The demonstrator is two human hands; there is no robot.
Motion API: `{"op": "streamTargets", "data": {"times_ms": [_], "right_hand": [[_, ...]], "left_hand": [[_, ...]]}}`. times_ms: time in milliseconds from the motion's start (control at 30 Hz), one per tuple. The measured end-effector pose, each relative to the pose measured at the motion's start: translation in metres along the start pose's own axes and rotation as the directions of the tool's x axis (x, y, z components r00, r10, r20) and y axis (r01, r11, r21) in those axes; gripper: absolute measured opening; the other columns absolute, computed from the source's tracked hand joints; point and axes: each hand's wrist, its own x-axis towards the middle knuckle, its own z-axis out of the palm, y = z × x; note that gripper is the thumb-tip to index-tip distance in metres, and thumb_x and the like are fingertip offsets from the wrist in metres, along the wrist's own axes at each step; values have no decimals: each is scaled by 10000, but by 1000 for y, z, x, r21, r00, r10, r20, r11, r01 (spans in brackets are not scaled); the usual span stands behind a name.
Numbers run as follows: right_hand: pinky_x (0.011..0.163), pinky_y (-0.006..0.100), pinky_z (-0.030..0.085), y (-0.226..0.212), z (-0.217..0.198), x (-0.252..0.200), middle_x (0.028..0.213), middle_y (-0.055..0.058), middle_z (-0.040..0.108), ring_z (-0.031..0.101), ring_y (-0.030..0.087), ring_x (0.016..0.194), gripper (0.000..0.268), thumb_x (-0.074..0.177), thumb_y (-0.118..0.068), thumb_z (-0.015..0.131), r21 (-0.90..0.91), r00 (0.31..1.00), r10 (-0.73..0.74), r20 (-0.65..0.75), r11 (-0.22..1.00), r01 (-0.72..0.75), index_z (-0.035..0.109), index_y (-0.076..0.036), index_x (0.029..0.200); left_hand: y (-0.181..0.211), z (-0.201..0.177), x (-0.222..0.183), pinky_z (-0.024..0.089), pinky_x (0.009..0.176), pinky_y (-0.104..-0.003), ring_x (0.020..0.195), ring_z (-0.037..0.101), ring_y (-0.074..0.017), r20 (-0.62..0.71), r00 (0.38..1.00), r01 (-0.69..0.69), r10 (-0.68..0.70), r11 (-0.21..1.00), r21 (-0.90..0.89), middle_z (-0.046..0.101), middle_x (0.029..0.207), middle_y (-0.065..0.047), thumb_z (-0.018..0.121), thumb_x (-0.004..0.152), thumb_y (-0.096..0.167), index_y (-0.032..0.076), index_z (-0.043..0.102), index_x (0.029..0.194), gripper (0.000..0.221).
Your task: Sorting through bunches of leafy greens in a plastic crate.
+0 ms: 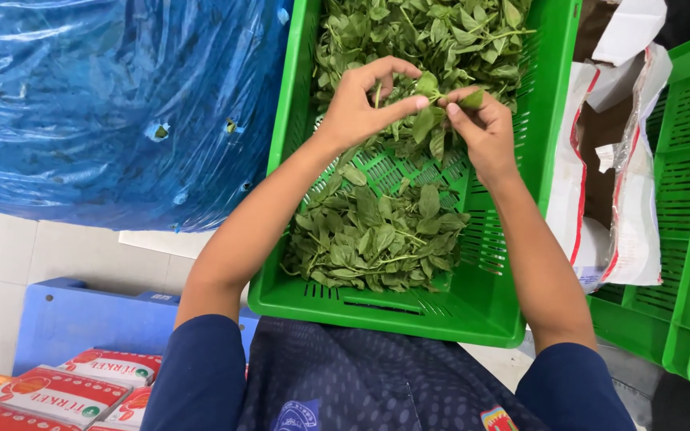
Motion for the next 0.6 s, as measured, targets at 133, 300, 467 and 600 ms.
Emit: {"op": "streamTargets", "data": {"times_ms": [133,300,467,600], "right_hand": [[876,232,534,-7,11,-1,1084,-1,694,629,66,943,126,1071,-93,647,-27,1000,0,29,1000,0,684,-18,1165],[799,230,536,-3,24,-3,996,-3,697,622,54,852,137,1067,-116,687,-79,1000,-20,3,997,20,708,0,1138],[775,235,557,-4,35,-4,973,-1,718,644,50,837,149,1050,-116,691,-33,995,-51,-86,998,48,732,6,1125],[769,223,539,-4,35,-7,971,-1,712,630,48,841,140,1061,-100,690,-72,991,-102,-90,993,96,743,10,1129]], "left_hand": [[-24,5,-2,385,600,-265,668,499,-83,8,994,-111,111,993,51,565,720,2,856,875,232,54,739,1025,261],[0,4,-3,411,586,-294,641,524,-146,55,983,-178,173,978,108,659,831,-67,777,906,111,42,741,1093,203],[4,7,-9,455,570,-295,647,601,-149,-74,961,-240,267,937,254,667,808,-58,781,927,81,73,754,1052,129],[5,10,-11,508,581,-319,655,652,-196,-55,951,-272,303,910,313,671,815,-69,782,903,74,62,715,971,97]]}}
